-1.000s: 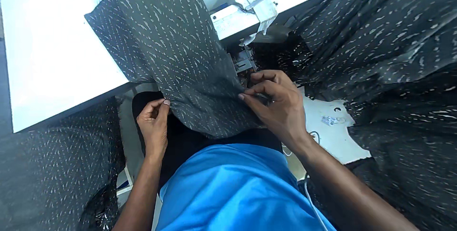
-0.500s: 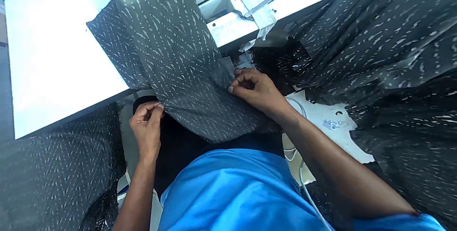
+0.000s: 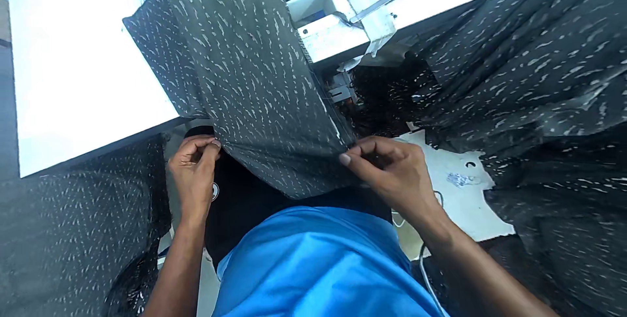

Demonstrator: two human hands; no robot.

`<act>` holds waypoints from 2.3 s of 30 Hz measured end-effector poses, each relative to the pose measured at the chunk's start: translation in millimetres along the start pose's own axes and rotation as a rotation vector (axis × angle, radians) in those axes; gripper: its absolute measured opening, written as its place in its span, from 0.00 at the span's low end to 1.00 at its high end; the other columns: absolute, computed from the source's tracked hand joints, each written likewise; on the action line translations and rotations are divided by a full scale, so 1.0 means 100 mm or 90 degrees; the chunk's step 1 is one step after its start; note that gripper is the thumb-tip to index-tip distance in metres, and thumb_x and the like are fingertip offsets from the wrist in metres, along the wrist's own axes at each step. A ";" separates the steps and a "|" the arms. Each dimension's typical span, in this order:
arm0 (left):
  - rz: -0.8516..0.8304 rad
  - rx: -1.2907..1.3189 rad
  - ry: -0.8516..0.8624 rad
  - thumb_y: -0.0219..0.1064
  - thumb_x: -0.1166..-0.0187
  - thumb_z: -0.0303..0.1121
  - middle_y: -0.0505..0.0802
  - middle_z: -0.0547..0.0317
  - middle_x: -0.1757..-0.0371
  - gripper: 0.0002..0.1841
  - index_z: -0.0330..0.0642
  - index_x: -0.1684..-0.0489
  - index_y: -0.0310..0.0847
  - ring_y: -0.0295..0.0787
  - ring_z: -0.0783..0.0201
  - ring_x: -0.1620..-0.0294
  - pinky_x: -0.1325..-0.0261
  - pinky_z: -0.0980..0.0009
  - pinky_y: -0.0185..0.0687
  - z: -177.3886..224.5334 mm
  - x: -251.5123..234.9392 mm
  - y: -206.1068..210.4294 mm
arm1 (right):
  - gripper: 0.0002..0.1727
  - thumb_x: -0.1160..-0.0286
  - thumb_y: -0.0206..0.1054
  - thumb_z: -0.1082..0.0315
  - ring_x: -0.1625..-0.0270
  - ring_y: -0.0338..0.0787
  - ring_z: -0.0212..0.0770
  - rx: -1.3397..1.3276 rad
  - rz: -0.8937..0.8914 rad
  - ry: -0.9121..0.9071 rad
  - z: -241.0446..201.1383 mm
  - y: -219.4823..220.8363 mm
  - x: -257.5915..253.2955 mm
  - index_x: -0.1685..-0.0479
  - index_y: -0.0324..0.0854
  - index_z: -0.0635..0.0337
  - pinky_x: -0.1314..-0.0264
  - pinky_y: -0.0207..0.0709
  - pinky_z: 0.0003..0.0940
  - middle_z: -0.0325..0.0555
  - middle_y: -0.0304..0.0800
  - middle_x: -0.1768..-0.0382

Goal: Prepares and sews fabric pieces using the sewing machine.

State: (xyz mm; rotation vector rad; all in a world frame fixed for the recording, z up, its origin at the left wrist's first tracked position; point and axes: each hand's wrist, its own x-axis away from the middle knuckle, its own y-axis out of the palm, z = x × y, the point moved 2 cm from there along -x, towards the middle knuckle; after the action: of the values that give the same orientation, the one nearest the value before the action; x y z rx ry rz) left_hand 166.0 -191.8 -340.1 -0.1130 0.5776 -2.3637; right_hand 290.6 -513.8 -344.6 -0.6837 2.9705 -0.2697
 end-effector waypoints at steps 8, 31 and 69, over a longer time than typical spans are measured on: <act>-0.007 0.020 -0.032 0.67 0.23 0.26 0.92 0.63 0.63 0.04 0.43 0.60 0.88 0.89 0.68 0.67 0.60 0.72 0.90 0.12 0.08 0.00 | 0.05 0.31 0.76 0.63 0.81 0.83 0.26 -0.092 0.051 0.027 -0.16 0.10 0.24 0.71 0.89 0.49 0.81 0.77 0.20 0.31 0.88 0.79; -0.052 0.036 -0.075 0.69 0.22 0.26 0.92 0.60 0.63 0.04 0.42 0.56 0.88 0.90 0.66 0.65 0.57 0.69 0.91 0.08 0.10 0.20 | 0.06 0.31 0.73 0.64 0.76 0.85 0.23 0.014 0.185 -0.093 -0.31 0.03 0.32 0.73 0.85 0.48 0.76 0.80 0.19 0.26 0.88 0.75; 0.173 0.153 -0.003 0.66 0.17 0.33 0.84 0.74 0.78 0.08 0.55 0.68 0.82 0.71 0.81 0.86 0.84 0.85 0.68 0.83 -1.62 -1.16 | 0.17 0.25 0.70 0.75 0.75 0.85 0.28 -0.036 -0.077 0.134 -0.27 0.34 0.12 0.38 0.80 0.72 0.71 0.83 0.28 0.38 0.89 0.73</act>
State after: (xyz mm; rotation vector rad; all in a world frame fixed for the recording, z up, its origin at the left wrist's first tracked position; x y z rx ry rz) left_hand 236.9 -41.2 -203.6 0.0654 0.2822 -2.1461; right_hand 261.9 -485.0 -324.9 -0.8965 3.1506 -0.2828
